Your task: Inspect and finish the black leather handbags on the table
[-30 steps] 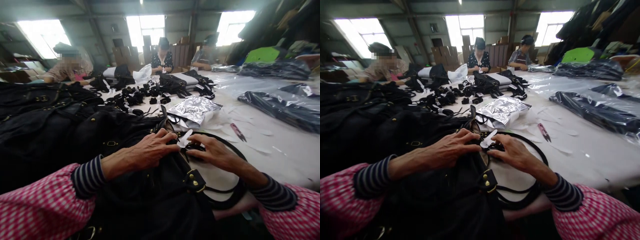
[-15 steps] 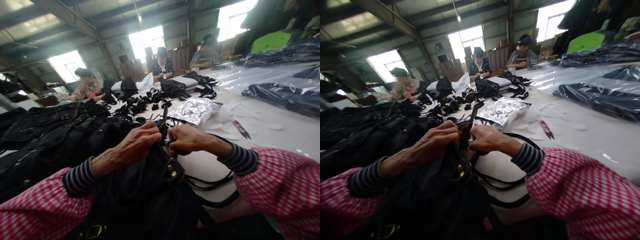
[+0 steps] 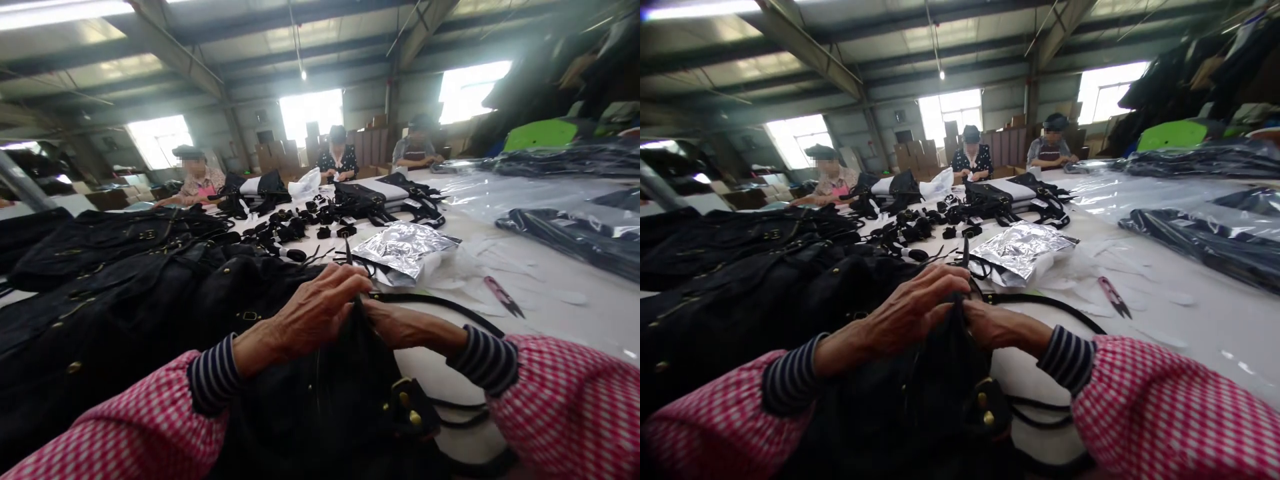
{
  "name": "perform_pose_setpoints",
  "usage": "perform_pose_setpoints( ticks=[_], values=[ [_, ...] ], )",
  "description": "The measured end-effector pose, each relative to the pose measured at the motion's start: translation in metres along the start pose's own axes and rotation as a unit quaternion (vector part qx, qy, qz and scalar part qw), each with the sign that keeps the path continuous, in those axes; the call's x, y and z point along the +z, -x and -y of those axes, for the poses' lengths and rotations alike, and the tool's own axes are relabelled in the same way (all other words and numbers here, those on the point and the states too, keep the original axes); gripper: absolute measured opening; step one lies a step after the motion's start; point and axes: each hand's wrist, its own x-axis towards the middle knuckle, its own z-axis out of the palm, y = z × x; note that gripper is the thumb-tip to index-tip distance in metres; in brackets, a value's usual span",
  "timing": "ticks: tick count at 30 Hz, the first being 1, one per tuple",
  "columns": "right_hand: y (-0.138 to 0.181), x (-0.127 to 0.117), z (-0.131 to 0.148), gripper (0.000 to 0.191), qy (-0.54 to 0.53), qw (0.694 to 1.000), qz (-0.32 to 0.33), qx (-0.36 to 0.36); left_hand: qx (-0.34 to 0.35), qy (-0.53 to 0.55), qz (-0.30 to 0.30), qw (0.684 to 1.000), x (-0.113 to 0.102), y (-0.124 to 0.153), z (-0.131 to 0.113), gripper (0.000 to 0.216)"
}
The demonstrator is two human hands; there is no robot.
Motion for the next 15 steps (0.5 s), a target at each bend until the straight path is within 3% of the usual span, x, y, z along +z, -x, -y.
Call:
perform_pose_setpoints(
  ticks=[2, 7, 10, 12, 15],
  values=[
    [0.015, -0.006, -0.001, 0.017, -0.065, 0.997, -0.001, 0.047, -0.057, 0.036, -0.035, 0.997, 0.012, 0.006, 0.007, 0.032],
    [0.042, -0.002, 0.0, 0.02, -0.198, 0.974, 0.077, 0.079, -0.068, -0.003, 0.137, 0.988, 0.038, 0.018, 0.024, 0.039],
    [0.049, -0.002, 0.002, 0.02, -0.233, 0.966, 0.09, 0.066, -0.111, 0.027, 0.169, 0.979, 0.033, 0.01, 0.031, 0.039],
    [0.048, -0.01, 0.001, 0.02, -0.207, 0.973, 0.059, 0.089, -0.181, 0.042, 0.145, 0.972, 0.024, -0.007, 0.037, 0.044],
    [0.033, -0.029, -0.008, 0.023, -0.017, 0.983, -0.103, 0.153, -0.298, -0.046, 0.077, 0.95, 0.018, -0.043, 0.051, 0.05]
  ],
)
